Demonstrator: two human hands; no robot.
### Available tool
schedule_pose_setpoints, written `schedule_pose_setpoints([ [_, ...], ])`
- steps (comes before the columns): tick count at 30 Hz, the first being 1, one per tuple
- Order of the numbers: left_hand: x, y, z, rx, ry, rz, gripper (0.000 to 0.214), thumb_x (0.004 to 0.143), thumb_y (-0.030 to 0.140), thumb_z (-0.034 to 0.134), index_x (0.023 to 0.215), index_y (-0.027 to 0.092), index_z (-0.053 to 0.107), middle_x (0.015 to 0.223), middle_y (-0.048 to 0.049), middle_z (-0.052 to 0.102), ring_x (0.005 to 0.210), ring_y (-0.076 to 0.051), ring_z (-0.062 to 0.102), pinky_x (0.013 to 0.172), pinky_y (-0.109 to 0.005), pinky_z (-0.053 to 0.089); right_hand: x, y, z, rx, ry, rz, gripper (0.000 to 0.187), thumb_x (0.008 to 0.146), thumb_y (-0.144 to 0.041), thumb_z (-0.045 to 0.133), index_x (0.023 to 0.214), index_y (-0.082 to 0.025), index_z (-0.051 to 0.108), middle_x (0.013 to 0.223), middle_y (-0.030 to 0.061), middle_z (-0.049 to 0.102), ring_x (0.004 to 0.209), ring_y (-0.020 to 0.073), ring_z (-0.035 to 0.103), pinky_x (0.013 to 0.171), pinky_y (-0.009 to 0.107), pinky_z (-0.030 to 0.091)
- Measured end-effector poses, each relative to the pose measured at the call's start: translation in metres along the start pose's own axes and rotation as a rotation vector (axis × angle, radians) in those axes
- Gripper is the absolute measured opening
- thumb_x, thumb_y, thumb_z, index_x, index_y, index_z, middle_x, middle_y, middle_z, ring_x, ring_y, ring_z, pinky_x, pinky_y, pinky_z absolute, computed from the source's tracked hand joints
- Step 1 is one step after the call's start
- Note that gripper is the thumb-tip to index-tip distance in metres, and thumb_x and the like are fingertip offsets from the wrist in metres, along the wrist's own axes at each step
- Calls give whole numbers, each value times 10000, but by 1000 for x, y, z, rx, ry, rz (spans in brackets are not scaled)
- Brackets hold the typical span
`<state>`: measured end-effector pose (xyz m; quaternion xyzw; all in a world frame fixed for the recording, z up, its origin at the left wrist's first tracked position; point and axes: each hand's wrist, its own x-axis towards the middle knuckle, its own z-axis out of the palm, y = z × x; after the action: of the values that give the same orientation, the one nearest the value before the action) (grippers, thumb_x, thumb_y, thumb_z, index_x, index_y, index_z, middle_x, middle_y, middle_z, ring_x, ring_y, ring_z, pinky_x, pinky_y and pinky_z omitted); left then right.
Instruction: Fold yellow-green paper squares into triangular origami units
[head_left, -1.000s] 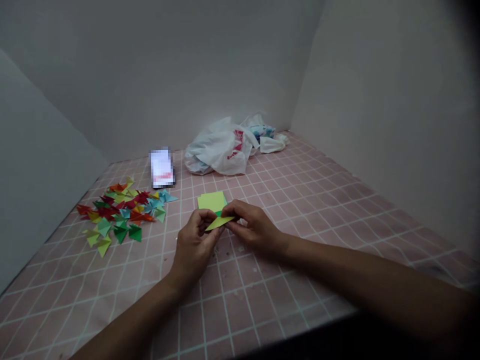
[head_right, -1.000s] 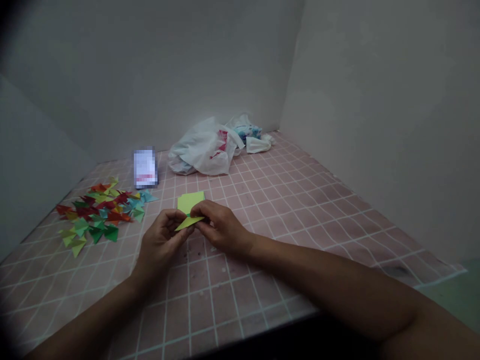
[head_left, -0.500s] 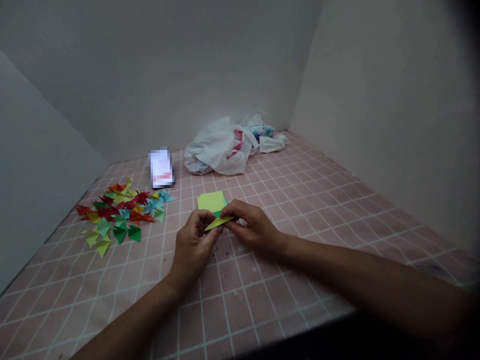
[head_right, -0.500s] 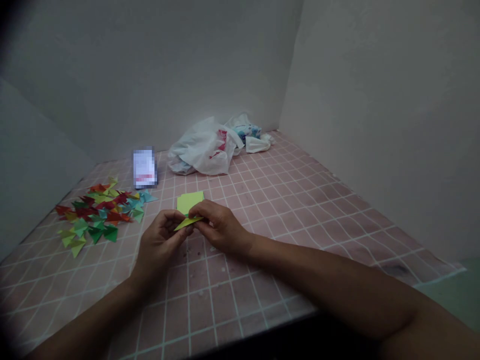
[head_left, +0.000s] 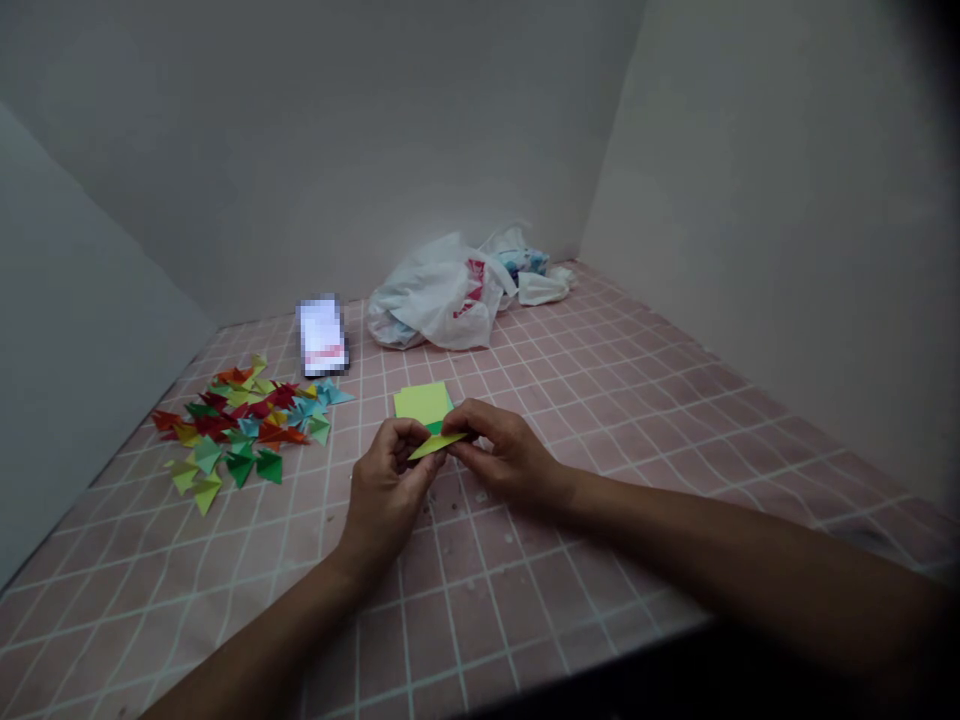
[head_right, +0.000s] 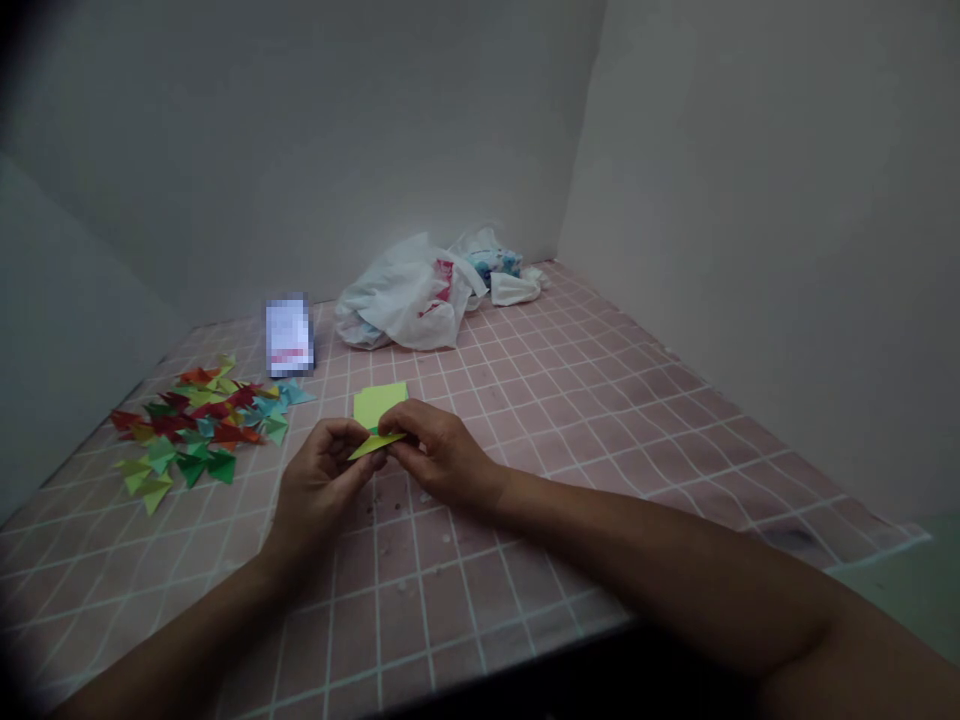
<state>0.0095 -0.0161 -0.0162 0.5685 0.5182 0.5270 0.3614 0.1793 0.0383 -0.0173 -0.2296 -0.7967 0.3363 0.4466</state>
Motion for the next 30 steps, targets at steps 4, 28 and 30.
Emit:
schedule_pose_setpoints([
  [4, 0, 1, 0, 18, -11, -3, 200, 801, 224, 723, 927, 216, 567, 885, 4, 618, 833, -159, 647, 760, -286, 502, 0, 0, 0, 13, 7, -14, 170, 844, -43, 573, 927, -191, 589, 866, 14, 619, 774, 133, 563, 709, 269, 446],
  [28, 1, 1, -3, 201, -48, 80, 153, 834, 215, 672, 974, 207, 611, 926, -21, 655, 856, -170, 642, 784, -302, 505, 1, 0, -2, -39, -18, -28, 147, 834, -41, 535, 856, -183, 569, 817, 15, 602, 747, 136, 545, 681, 264, 413],
  [30, 1, 2, -3, 205, -53, 78, 133, 844, 242, 671, 962, 202, 622, 919, -25, 659, 852, -175, 644, 775, -303, 507, 1, 0, -2, -38, -17, -31, 142, 841, -46, 538, 858, -183, 569, 821, 16, 601, 750, 136, 543, 682, 265, 410],
])
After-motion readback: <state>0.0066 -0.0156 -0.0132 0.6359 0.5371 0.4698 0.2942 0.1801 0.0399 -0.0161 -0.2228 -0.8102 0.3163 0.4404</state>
